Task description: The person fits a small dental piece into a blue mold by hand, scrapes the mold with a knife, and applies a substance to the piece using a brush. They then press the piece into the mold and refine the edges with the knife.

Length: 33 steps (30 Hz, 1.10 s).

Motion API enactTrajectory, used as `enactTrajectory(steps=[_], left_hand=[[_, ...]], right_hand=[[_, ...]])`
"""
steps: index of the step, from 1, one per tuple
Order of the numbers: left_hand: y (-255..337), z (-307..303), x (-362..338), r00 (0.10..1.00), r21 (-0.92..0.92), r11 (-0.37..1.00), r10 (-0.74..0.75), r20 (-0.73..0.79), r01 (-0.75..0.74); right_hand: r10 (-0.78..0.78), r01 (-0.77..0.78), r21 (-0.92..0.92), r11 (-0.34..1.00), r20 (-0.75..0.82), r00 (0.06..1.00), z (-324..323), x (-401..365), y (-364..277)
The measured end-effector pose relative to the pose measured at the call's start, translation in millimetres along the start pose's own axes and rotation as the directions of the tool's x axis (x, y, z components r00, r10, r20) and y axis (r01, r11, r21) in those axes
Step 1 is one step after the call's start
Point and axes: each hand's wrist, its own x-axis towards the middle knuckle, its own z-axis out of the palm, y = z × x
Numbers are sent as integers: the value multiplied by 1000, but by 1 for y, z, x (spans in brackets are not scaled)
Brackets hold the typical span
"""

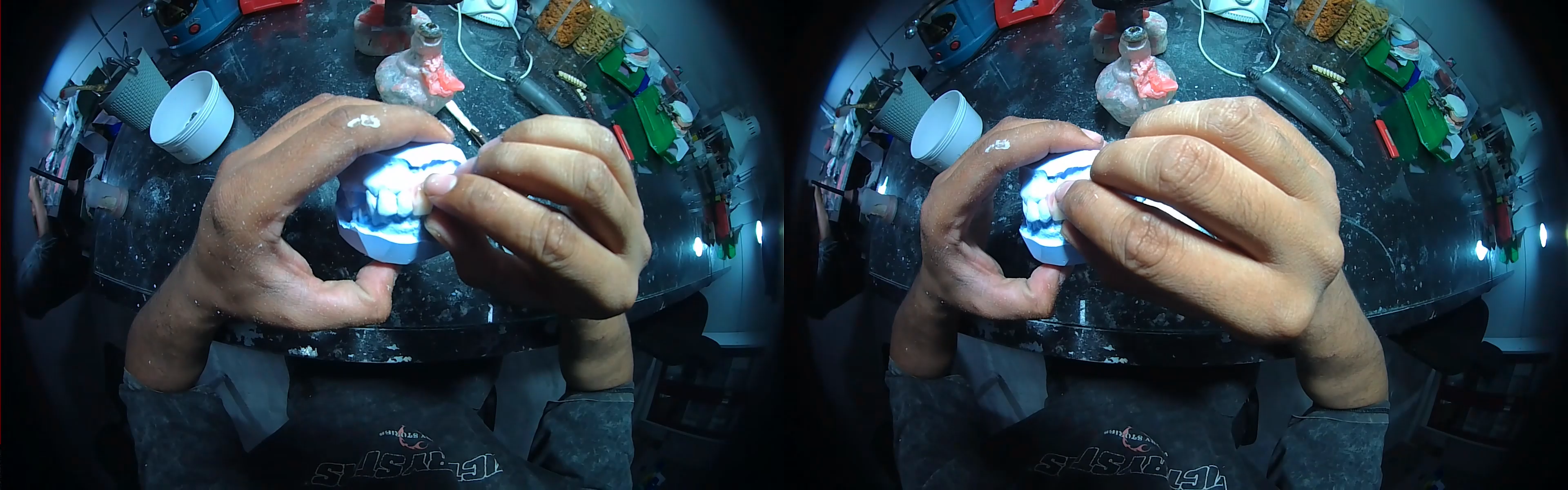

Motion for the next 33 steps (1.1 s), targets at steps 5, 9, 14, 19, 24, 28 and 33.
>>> enactTrajectory(steps=[5,9,14,19,24,28,33], left_hand=[[0,1,-1,1000,-48,999,-17,4,17],[-1,1,-1,1000,-47,999,2,7,-2],[-2,1,-2,1000,-40,999,6,9,-6],[-2,1,-2,1000,-47,999,-3,15,3],[0,0,-2,999,-39,999,-17,32,19],[0,1,-2,999,-38,999,-23,33,24],[-1,1,-2,999,-29,1000,-7,32,8]], right_hand=[[-9,8,24,1000,44,999,-3,0,3],[-14,13,31,999,37,999,-3,-1,3],[-26,25,18,1000,40,999,-3,-1,2],[-50,51,-8,999,39,998,-3,-1,2],[-42,43,-14,999,46,998,-3,-2,1],[-32,33,-19,999,51,998,-4,-2,-1],[-16,17,-7,1000,47,999,-3,-3,-1]])
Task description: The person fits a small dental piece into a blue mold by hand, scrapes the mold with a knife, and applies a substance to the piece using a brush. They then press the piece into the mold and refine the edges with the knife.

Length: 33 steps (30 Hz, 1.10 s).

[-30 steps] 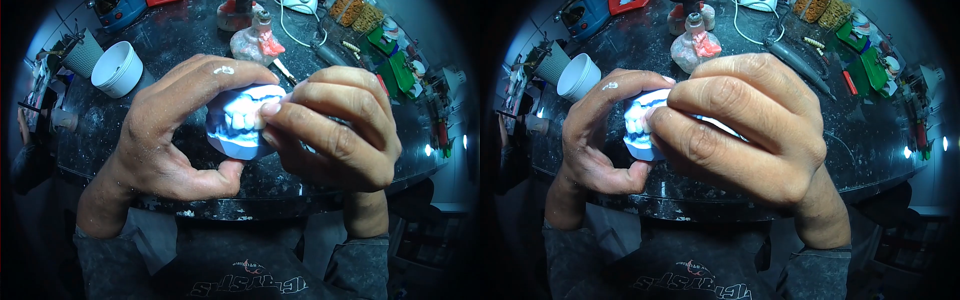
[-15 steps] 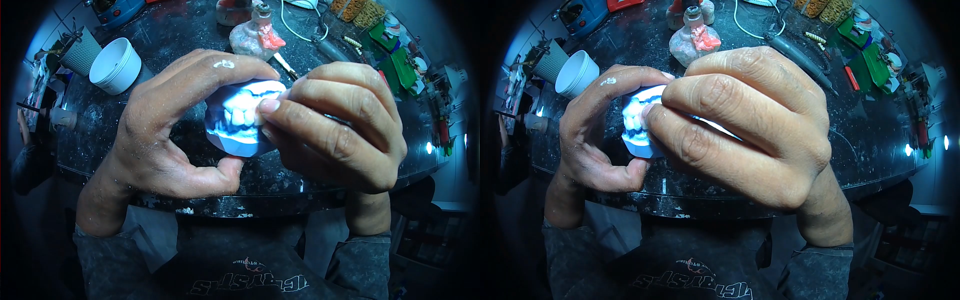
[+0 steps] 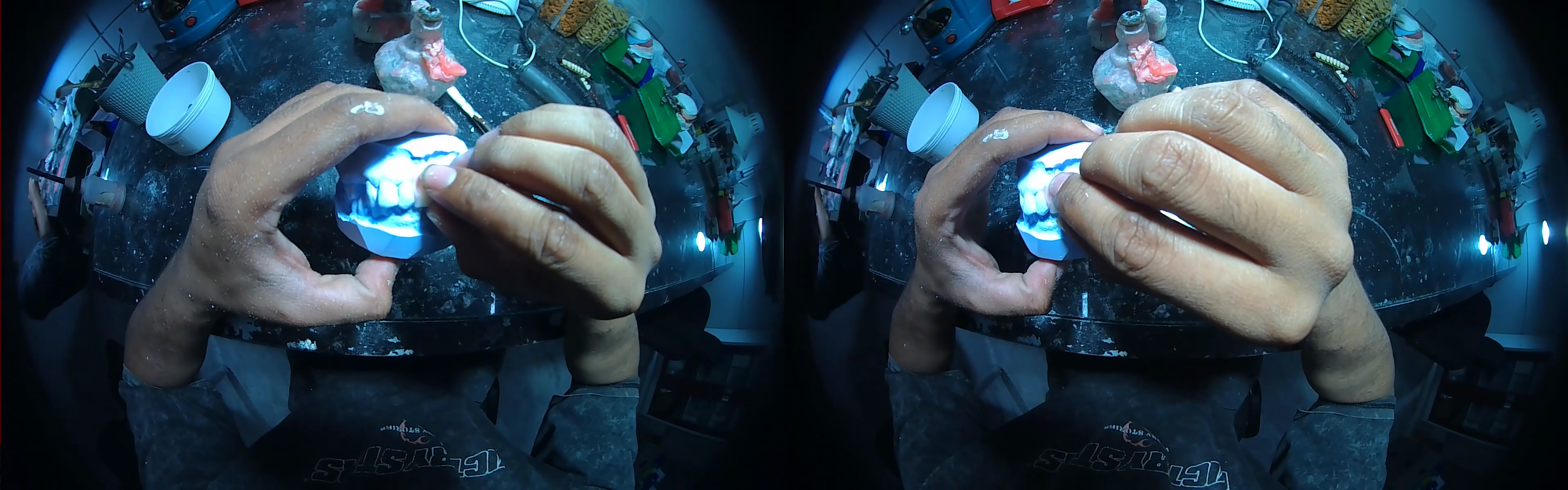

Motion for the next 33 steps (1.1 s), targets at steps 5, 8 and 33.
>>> enactTrajectory(steps=[5,8,33], left_hand=[[-1,2,-1,1000,-13,1000,8,-28,-8],[1,2,0,1000,-15,1000,-14,-22,14],[-1,3,0,1000,-3,1000,-4,-28,4]], right_hand=[[-2,2,9,1000,-1,1000,0,-1,0],[0,0,7,1000,3,1000,-1,0,0],[-35,35,-11,999,28,999,-1,0,2]])
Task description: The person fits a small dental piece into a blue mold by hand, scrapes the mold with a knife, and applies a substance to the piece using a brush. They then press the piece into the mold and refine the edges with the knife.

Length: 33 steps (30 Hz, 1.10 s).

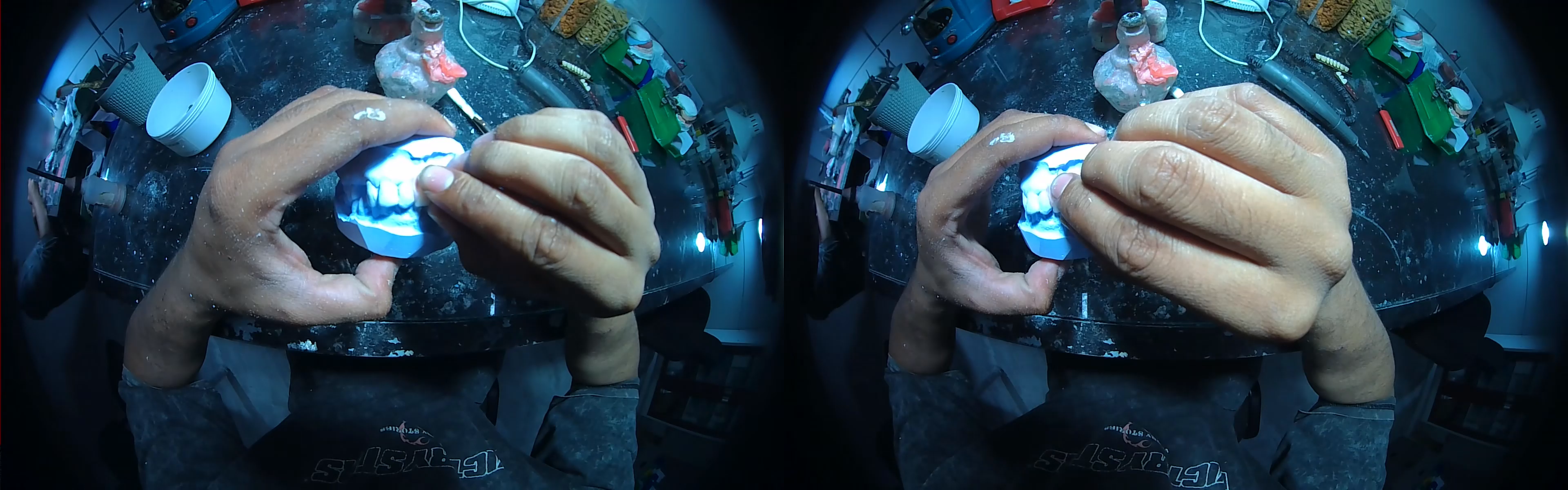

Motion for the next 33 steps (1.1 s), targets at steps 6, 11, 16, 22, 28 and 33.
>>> enactTrajectory(steps=[6,11,16,22,28,33], left_hand=[[0,-1,0,1000,8,1000,-2,6,2],[1,-1,0,1000,8,1000,-3,8,3],[1,-1,1,1000,-13,1000,-15,20,15],[0,0,0,1000,-26,1000,-6,8,6],[1,-1,1,1000,-25,1000,5,18,-5],[1,-1,0,1000,-16,1000,-14,15,14]], right_hand=[[-18,18,-9,1000,-15,1000,1,-1,1],[-22,21,-10,1000,-18,1000,2,-2,1],[-31,31,-4,1000,-28,999,3,-2,2],[-36,36,-4,999,-22,999,3,-1,4],[33,-35,127,991,15,999,-7,6,8],[16,-17,144,989,10,1000,-5,4,13]])
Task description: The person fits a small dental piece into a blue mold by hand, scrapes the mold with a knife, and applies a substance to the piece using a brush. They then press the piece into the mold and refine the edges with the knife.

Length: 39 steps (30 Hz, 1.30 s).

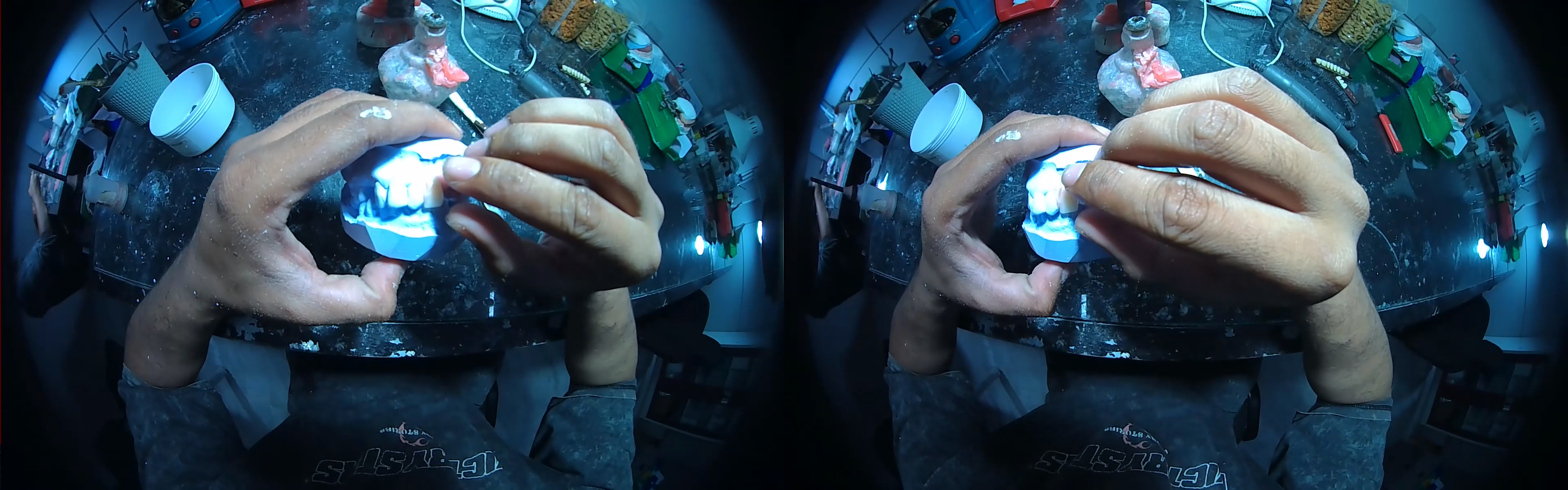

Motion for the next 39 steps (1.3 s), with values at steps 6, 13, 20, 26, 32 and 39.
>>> enactTrajectory(steps=[6,13,20,26,32,39], left_hand=[[0,1,0,1000,-24,1000,-5,-13,5],[0,0,1,1000,-9,1000,3,2,-3],[1,1,0,1000,-4,1000,-7,-8,7],[1,0,0,1000,12,1000,-11,6,11],[0,1,0,1000,11,1000,5,1,-6],[-2,1,0,1000,4,1000,11,14,-11]], right_hand=[[14,-14,-12,1000,4,1000,2,0,-2],[18,-18,-29,999,-11,1000,3,1,-4],[-6,4,-33,999,-37,999,7,-2,-2],[3,-5,-40,999,-32,999,7,-2,-3],[-8,6,-37,999,-47,999,9,-3,-2],[-10,9,-24,1000,-64,998,11,-3,-2]])
